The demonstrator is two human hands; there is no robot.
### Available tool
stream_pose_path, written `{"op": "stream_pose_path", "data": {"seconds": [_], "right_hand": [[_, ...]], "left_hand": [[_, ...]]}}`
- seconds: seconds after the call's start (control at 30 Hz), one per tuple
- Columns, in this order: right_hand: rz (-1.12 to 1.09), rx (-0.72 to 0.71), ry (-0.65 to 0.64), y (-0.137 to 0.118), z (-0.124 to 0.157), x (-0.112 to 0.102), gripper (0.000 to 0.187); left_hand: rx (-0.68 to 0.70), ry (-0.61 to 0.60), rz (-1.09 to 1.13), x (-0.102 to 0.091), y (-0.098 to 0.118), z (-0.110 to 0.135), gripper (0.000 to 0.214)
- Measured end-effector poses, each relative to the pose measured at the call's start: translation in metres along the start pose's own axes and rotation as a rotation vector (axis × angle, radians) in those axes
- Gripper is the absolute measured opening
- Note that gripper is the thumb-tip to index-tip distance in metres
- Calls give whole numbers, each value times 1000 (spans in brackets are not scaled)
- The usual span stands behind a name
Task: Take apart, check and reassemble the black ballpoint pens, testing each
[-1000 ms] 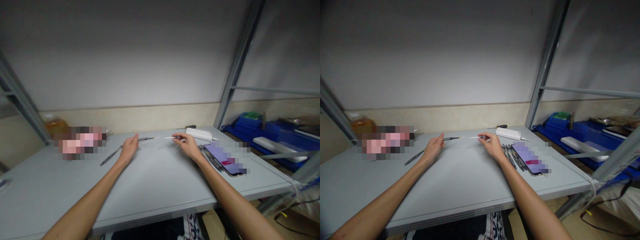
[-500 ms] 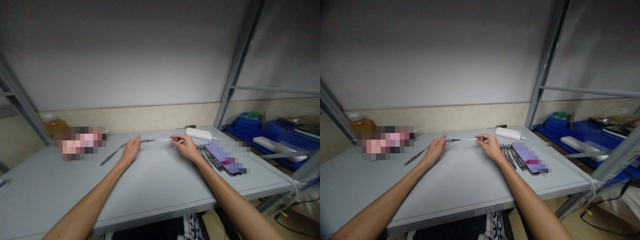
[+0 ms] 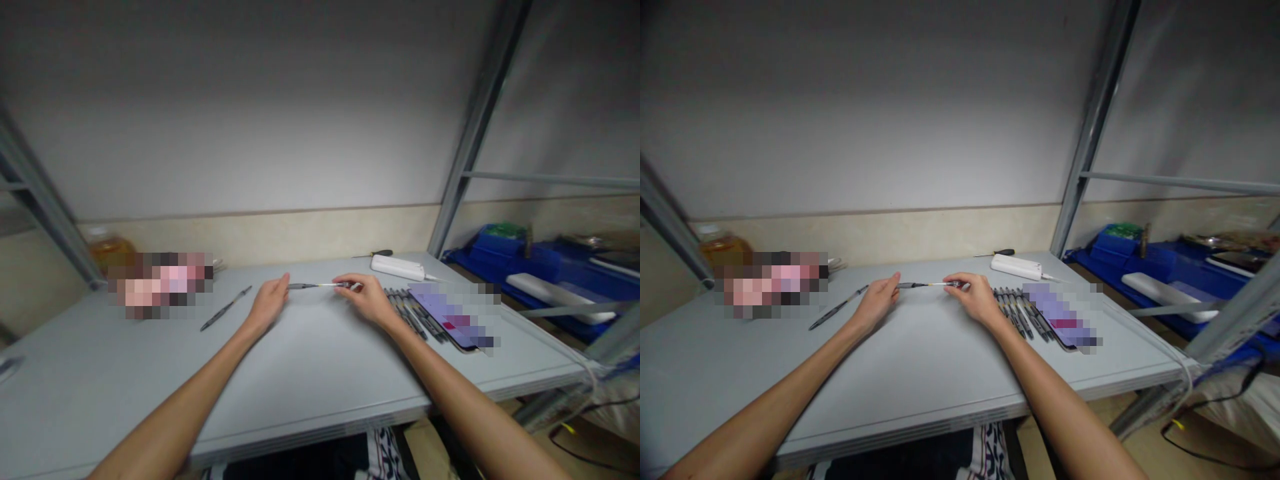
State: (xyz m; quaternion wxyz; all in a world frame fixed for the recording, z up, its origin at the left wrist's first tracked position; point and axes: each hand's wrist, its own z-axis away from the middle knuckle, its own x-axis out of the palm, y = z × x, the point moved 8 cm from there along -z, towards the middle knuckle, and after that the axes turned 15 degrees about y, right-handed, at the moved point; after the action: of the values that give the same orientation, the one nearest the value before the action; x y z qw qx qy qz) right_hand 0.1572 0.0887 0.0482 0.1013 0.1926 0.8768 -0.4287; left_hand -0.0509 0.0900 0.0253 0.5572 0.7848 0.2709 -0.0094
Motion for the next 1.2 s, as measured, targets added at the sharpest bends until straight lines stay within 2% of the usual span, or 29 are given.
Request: {"op": "stream_pose_path", "data": {"seconds": [0.2, 0.33, 0.47, 0.57, 0.7, 0.77, 0.9, 1.0, 1.13, 1.2], "right_hand": [[18, -35, -31, -5, 5, 6, 21], [53, -14, -85, -2, 6, 9, 24], [67, 38, -188, 0, 9, 15, 42], [38, 96, -252, 2, 12, 20, 53], [-66, 89, -152, -1, 7, 13, 33], [-102, 67, -103, -1, 4, 9, 34], [-71, 49, -106, 1, 4, 9, 24], [-22, 60, -144, 3, 6, 12, 30], [20, 121, -193, 8, 9, 16, 51], [-18, 131, -169, 8, 8, 15, 50]], "left_hand": [[12, -114, 73, 14, 0, 6, 49], [61, -170, 146, 16, 3, 7, 39], [55, -167, 232, 14, 8, 9, 26], [-2, -150, 320, 13, 9, 10, 24], [-136, -75, 438, 9, 2, 4, 29], [-199, -33, 482, 6, -4, 1, 32], [-257, -17, 521, 5, -8, -1, 35], [-265, -66, 525, 8, -6, 3, 35], [-266, -112, 536, 11, -4, 6, 33], [-269, -108, 548, 12, -5, 5, 32]]}}
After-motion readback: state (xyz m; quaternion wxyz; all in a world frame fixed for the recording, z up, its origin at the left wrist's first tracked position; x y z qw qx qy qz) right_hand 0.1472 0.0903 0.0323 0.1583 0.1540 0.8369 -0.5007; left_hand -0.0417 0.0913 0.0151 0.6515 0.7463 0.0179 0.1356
